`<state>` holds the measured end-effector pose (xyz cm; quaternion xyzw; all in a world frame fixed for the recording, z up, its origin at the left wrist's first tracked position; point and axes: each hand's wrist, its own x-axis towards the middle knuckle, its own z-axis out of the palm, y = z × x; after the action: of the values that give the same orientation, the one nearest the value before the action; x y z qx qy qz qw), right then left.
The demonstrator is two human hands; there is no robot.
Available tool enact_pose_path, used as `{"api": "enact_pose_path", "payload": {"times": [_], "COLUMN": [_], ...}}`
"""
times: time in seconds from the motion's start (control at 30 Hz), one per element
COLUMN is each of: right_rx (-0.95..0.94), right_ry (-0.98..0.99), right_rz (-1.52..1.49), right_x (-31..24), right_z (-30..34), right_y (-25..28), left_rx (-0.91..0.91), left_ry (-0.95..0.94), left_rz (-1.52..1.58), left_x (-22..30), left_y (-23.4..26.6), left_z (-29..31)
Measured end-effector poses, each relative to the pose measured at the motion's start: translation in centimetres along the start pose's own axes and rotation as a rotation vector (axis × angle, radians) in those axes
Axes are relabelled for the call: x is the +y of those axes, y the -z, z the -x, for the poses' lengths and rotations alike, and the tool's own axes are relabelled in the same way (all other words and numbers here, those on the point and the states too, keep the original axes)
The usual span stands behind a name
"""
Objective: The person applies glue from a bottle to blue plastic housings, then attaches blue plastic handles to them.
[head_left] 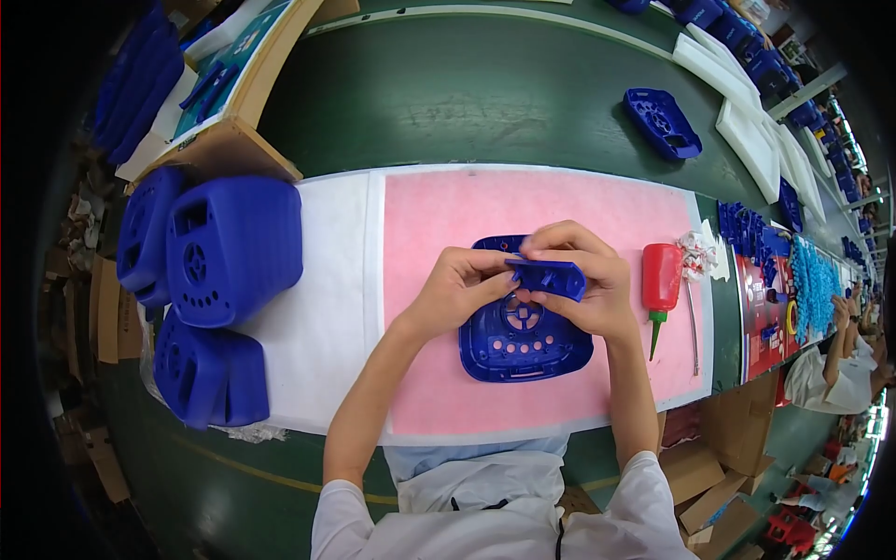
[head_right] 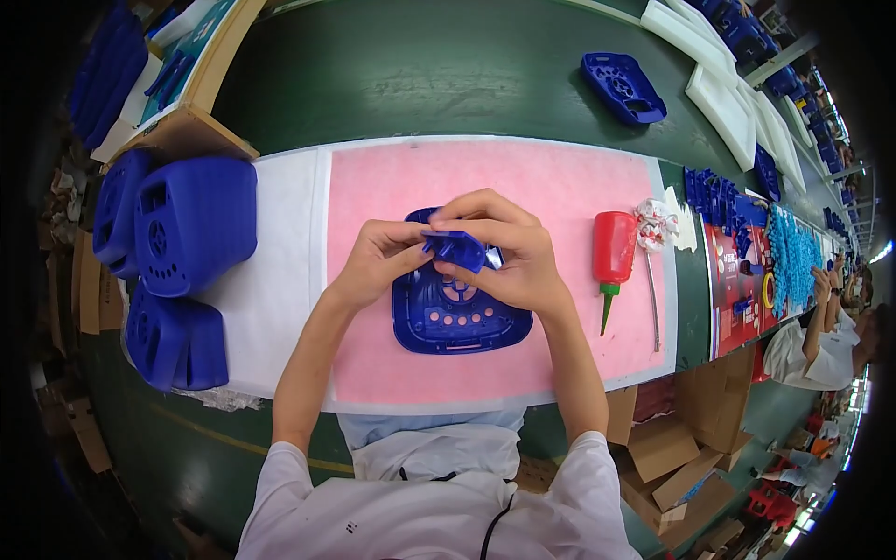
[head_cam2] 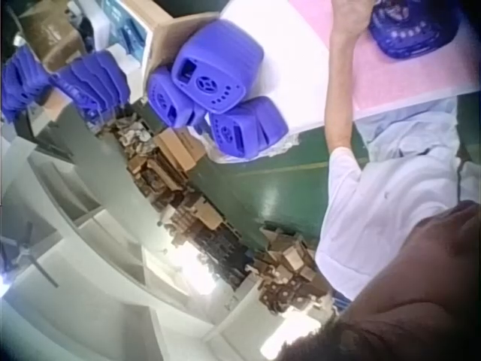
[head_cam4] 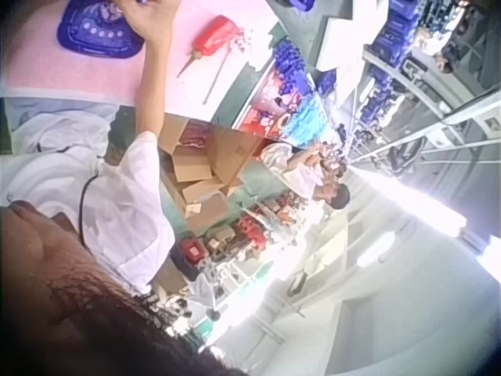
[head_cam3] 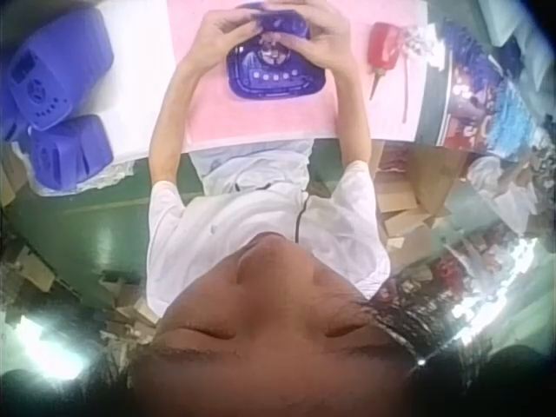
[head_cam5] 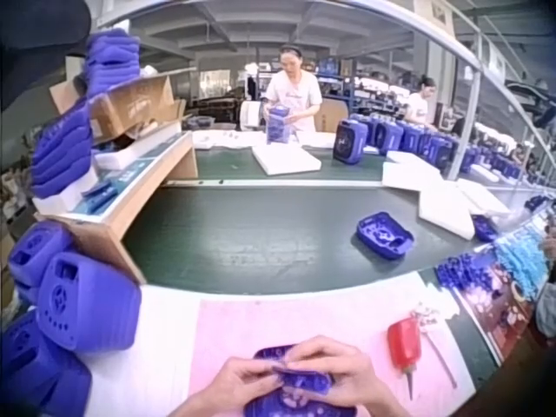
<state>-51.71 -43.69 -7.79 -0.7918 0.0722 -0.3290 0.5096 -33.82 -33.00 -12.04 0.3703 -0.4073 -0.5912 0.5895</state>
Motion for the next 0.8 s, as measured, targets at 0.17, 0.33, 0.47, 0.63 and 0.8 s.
{"api": "enact_pose_path", "payload": {"times": [0.17, 0.33, 0.47, 0.63, 0.8], "right_rx": [0.097, 0.066, -0.034, -0.147, -0.119], "right_ry": [-0.132, 0.18, 0.149, 0.065, 0.1], "right_rz": [-0.139, 0.594, 0.923, 0.977, 0.957], "right_x": [-0.7, 0.9, 2.6, 3.3, 4.1], "right_z": [0.5, -0.5, 0.5, 1.0, 1.2], "right_y": [-0.9, 0.4, -0.3, -0.3, -0.2], "left_rx": [-0.075, 0.34, 0.361, 0.347, 0.382], "left_ry": [0.015, -0.427, -0.433, -0.344, -0.309], "left_rz": [-0.039, -0.702, -0.764, -0.759, -0.821], "left_x": [0.5, 0.1, -1.1, -2.4, -3.3], "left_y": [0.1, 2.1, 1.8, 1.3, 1.2], "left_z": [0.1, -0.8, -1.1, -1.2, -1.3]}}
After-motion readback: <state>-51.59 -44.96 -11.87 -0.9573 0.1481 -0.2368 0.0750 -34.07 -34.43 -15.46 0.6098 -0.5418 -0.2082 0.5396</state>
